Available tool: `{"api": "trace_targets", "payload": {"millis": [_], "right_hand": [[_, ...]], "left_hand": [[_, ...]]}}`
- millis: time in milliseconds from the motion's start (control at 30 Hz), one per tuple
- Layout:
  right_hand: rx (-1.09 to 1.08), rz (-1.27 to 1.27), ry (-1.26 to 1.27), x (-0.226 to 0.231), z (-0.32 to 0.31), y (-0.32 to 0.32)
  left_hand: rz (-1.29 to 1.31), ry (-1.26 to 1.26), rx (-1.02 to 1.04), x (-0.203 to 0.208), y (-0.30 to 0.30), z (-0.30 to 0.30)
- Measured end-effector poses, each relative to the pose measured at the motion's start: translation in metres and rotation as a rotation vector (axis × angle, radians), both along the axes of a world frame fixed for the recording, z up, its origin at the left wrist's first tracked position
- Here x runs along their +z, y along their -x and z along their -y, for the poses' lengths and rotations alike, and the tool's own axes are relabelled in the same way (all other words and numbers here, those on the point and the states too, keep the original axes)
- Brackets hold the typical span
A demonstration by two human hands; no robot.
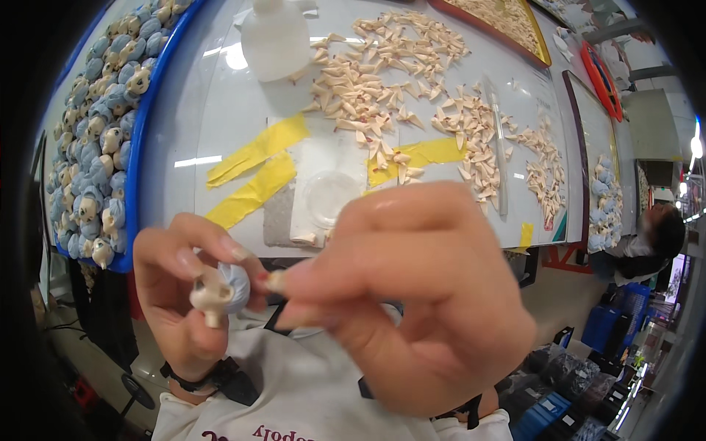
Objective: The person sits at a table and assembles small doll heads by hand. They pick up a doll head from a blue tray, dip a small white component into a liquid container, and attach it to the head. The person repeats this process for multiple doll heads, placing the finished items back into the tray.
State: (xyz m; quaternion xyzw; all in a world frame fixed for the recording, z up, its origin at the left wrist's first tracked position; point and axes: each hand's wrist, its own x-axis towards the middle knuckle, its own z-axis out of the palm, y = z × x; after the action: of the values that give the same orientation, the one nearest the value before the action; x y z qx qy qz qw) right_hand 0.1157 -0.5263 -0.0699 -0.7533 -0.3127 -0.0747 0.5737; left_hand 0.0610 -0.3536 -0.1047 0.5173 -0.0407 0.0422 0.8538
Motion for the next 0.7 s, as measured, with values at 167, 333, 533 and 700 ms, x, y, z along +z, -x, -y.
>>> {"api": "trace_targets", "payload": {"millis": [167, 333, 533, 700], "right_hand": [[-0.004, -0.023, -0.070, -0.005, -0.011, 0.013], [0.003, -0.036, -0.115, -0.004, -0.015, 0.015], [0.045, 0.015, -0.062, -0.009, -0.014, 0.014], [0.030, 0.145, 0.147, 0.001, -0.009, 0.012]], "left_hand": [[0.153, -0.043, 0.022, -0.015, 0.000, 0.002], [0.145, -0.099, 0.046, -0.009, 0.002, 0.007], [-0.183, -0.084, 0.117, 0.013, 0.013, 0.013], [-0.038, -0.194, 0.130, 0.005, 0.013, 0.008]]}}
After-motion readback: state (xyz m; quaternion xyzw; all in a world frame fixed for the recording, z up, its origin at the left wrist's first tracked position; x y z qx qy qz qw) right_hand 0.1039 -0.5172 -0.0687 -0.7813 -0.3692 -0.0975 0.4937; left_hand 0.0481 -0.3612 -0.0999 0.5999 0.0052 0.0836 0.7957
